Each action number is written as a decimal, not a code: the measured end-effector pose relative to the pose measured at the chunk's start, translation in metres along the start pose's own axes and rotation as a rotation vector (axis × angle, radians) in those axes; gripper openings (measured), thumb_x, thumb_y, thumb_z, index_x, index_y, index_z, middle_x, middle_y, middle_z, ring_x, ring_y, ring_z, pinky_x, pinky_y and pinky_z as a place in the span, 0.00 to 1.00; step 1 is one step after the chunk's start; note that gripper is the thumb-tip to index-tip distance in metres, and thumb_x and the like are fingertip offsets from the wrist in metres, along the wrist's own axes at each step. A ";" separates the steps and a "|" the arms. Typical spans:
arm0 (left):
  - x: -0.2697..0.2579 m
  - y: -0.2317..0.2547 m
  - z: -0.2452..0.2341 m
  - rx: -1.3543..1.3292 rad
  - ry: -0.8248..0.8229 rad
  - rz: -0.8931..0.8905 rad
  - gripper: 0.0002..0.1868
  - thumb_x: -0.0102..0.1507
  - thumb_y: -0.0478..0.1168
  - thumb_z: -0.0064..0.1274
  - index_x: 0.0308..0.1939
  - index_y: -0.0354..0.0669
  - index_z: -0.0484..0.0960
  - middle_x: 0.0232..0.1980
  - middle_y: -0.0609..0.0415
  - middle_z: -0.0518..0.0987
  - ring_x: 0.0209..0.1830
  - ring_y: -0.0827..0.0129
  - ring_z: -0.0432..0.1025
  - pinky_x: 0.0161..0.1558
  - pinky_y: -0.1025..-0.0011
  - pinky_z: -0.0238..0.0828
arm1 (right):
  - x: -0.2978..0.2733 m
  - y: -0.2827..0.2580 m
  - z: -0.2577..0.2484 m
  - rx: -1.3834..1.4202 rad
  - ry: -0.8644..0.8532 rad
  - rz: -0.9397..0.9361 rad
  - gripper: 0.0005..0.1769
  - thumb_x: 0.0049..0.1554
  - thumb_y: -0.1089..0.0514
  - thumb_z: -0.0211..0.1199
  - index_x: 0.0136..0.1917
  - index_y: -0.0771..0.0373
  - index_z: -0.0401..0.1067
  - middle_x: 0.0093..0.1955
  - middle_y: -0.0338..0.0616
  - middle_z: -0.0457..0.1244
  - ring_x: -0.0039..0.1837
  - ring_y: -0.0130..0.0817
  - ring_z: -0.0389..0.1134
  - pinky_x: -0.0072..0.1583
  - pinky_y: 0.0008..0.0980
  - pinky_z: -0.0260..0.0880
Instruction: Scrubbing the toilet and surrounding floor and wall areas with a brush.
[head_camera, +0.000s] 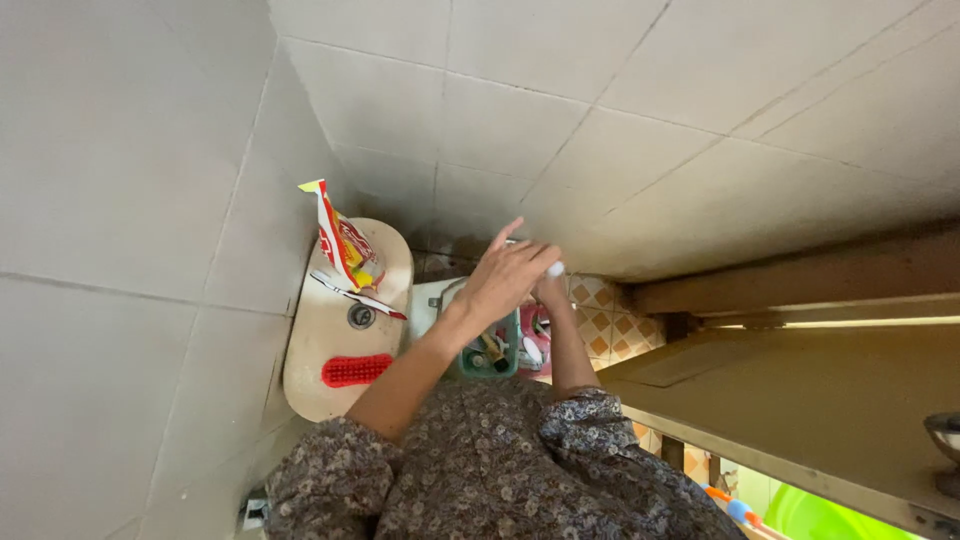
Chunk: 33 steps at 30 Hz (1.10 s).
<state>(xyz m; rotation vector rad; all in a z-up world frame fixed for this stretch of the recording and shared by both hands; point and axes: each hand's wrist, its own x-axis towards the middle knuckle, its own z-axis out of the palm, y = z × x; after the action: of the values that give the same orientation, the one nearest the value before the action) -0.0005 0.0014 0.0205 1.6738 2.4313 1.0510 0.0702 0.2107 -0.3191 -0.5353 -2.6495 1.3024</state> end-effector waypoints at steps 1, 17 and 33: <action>0.005 0.006 -0.011 0.003 -0.023 0.004 0.15 0.60 0.29 0.55 0.48 0.44 0.72 0.46 0.53 0.82 0.53 0.61 0.78 0.79 0.47 0.47 | 0.001 -0.004 -0.004 0.106 0.019 0.081 0.22 0.56 0.50 0.64 0.61 0.63 0.72 0.60 0.55 0.69 0.62 0.49 0.70 0.61 0.44 0.70; 0.026 0.041 -0.047 -0.040 0.226 0.171 0.13 0.70 0.35 0.53 0.58 0.47 0.77 0.48 0.55 0.84 0.50 0.66 0.79 0.81 0.47 0.49 | -0.044 -0.171 -0.096 -0.130 0.210 -0.104 0.25 0.62 0.51 0.62 0.69 0.60 0.66 0.67 0.56 0.62 0.69 0.50 0.63 0.68 0.47 0.64; 0.004 -0.020 0.021 -0.211 0.004 -0.044 0.19 0.63 0.37 0.58 0.58 0.52 0.79 0.54 0.55 0.84 0.56 0.61 0.77 0.76 0.44 0.48 | 0.005 -0.023 0.001 0.180 0.313 -0.110 0.18 0.59 0.51 0.65 0.58 0.62 0.71 0.56 0.46 0.68 0.59 0.42 0.70 0.62 0.43 0.72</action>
<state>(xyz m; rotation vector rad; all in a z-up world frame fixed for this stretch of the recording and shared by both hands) -0.0108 0.0118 -0.0047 1.5473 2.2555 1.2546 0.0591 0.1987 -0.3018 -0.5124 -2.2518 1.2897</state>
